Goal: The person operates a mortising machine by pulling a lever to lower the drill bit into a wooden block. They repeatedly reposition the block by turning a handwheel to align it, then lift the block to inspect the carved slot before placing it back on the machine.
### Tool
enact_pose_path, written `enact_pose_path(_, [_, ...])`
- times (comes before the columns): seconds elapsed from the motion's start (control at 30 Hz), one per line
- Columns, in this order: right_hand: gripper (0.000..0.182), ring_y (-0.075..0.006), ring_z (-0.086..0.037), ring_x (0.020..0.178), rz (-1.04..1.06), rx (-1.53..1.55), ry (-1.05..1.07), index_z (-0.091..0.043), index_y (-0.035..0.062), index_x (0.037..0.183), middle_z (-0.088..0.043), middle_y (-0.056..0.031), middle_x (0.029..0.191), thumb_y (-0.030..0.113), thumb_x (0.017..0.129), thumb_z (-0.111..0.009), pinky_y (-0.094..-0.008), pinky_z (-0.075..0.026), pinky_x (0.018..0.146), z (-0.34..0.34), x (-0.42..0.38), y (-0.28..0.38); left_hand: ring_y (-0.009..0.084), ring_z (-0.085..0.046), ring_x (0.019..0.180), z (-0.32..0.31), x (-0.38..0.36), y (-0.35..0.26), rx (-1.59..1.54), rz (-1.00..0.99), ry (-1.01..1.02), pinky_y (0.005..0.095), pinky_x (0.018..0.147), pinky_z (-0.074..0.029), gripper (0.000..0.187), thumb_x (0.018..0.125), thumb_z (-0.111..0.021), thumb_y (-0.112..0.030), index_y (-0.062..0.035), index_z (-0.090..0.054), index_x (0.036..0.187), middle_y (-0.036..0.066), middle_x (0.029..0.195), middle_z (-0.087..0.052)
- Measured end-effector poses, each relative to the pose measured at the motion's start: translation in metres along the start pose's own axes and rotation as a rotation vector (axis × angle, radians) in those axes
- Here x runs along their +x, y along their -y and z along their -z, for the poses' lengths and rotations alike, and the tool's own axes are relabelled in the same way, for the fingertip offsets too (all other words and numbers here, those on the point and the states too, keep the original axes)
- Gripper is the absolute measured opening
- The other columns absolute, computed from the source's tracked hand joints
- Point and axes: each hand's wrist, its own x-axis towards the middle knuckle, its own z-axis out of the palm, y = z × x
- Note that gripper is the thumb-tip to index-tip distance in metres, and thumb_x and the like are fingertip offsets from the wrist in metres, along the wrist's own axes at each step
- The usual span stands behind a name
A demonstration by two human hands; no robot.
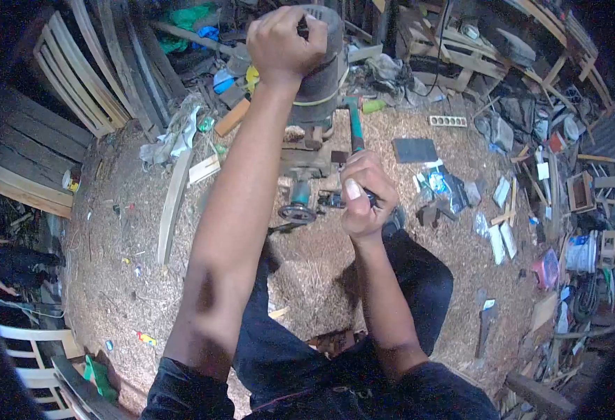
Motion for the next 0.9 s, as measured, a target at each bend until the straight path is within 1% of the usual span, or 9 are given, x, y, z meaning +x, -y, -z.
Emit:
enact_pose_path(0.17, [0.056,-0.0162,-0.049,0.068,0.074,0.009,-0.003,-0.051,0.0031,0.073,-0.051,-0.0062,0.072,0.048,0.105,-0.039,-0.03,-0.04,0.064,-0.007,0.019,-0.007,0.0315,-0.068,0.076,0.001,-0.001,-0.002,-0.003,0.047,0.025,0.0415,0.077,-0.052,0.021,0.077,-0.059,-0.023,-0.0041,-0.068,0.074,0.014,0.081,-0.071])
enact_pose_path(0.3, [0.053,-0.0155,-0.052,0.078,0.151,-0.09,-0.071,-0.052,0.0002,0.104,-0.055,-0.0072,0.09,0.051,0.105,-0.036,-0.0296,-0.043,0.071,-0.028,0.093,-0.026,0.0316,-0.068,0.075,-0.003,0.005,0.001,-0.011,0.024,0.017,0.042,0.076,-0.051,0.021,0.077,-0.059,-0.022,-0.0053,-0.07,0.074,0.012,0.079,-0.071])
enact_pose_path(0.4, [0.05,-0.0251,-0.056,0.097,0.347,-0.349,-0.082,-0.038,-0.0043,0.144,-0.055,-0.016,0.11,0.028,0.106,-0.046,-0.0346,-0.046,0.085,-0.037,0.144,-0.051,0.0298,-0.068,0.072,-0.016,0.008,0.013,0.028,-0.049,-0.072,0.0408,0.07,-0.05,0.019,0.075,-0.06,-0.023,-0.0087,-0.072,0.074,0.009,0.075,-0.071])
enact_pose_path(0.47, [0.051,-0.0293,-0.055,0.111,0.395,-0.641,-0.115,-0.035,-0.0034,0.148,-0.054,-0.0186,0.121,0.022,0.105,-0.046,-0.037,-0.046,0.093,-0.039,0.153,-0.067,0.0302,-0.068,0.072,-0.013,0.012,0.011,0.008,-0.039,-0.073,0.0412,0.071,-0.05,0.019,0.075,-0.06,-0.023,-0.0087,-0.073,0.074,0.009,0.076,-0.071])
enact_pose_path(0.5, [0.068,-0.0363,-0.051,0.119,0.451,-0.752,-0.063,-0.026,-0.0002,0.154,-0.045,-0.0258,0.132,-0.001,0.092,-0.053,-0.0429,-0.045,0.096,-0.031,0.158,-0.076,0.0308,-0.069,0.073,-0.012,0.014,0.009,0.009,-0.025,-0.055,0.0414,0.072,-0.05,0.019,0.075,-0.06,-0.023,-0.0083,-0.073,0.075,0.01,0.077,-0.071])
enact_pose_path(0.6, [0.077,-0.038,-0.05,0.124,0.558,-0.929,0.093,-0.028,0.0041,0.155,-0.043,-0.0229,0.141,-0.005,0.084,-0.057,-0.0452,-0.044,0.1,-0.012,0.168,-0.094,0.0295,-0.068,0.073,-0.012,0.019,0.008,-0.004,0.003,-0.037,0.04,0.079,-0.048,0.02,0.073,-0.06,-0.024,-0.0075,-0.07,0.072,0.01,0.074,-0.069])
enact_pose_path(0.63, [0.09,-0.0401,-0.049,0.127,0.378,-0.976,0.157,-0.028,0.01,0.156,-0.039,-0.0197,0.149,-0.005,0.074,-0.063,-0.0469,-0.044,0.102,-0.011,0.168,-0.1,0.0295,-0.068,0.073,-0.012,0.021,0.007,-0.029,-0.008,-0.088,0.0398,0.079,-0.048,0.02,0.074,-0.059,-0.024,-0.007,-0.07,0.072,0.011,0.075,-0.07])
enact_pose_path(0.73, [0.092,-0.041,-0.049,0.126,0.342,-0.982,0.272,-0.027,0.0127,0.156,-0.036,-0.0173,0.153,-0.001,0.075,-0.067,-0.0485,-0.044,0.101,-0.004,0.188,-0.119,0.03,-0.069,0.077,-0.009,0.025,0.006,-0.001,0.007,-0.024,0.0403,0.075,-0.05,0.02,0.075,-0.06,-0.023,-0.0072,-0.073,0.077,0.01,0.08,-0.072])
enact_pose_path(0.9, [0.083,-0.0379,-0.043,0.136,-0.11,-1.019,0.583,-0.022,0.0139,0.156,-0.032,-0.0144,0.159,0.014,0.084,-0.064,-0.0549,-0.04,0.106,0.022,0.243,-0.225,0.0298,-0.069,0.076,-0.005,0.028,0.004,-0.015,0.026,-0.003,0.0402,0.075,-0.05,0.02,0.076,-0.06,-0.022,-0.0072,-0.073,0.077,0.01,0.08,-0.072])
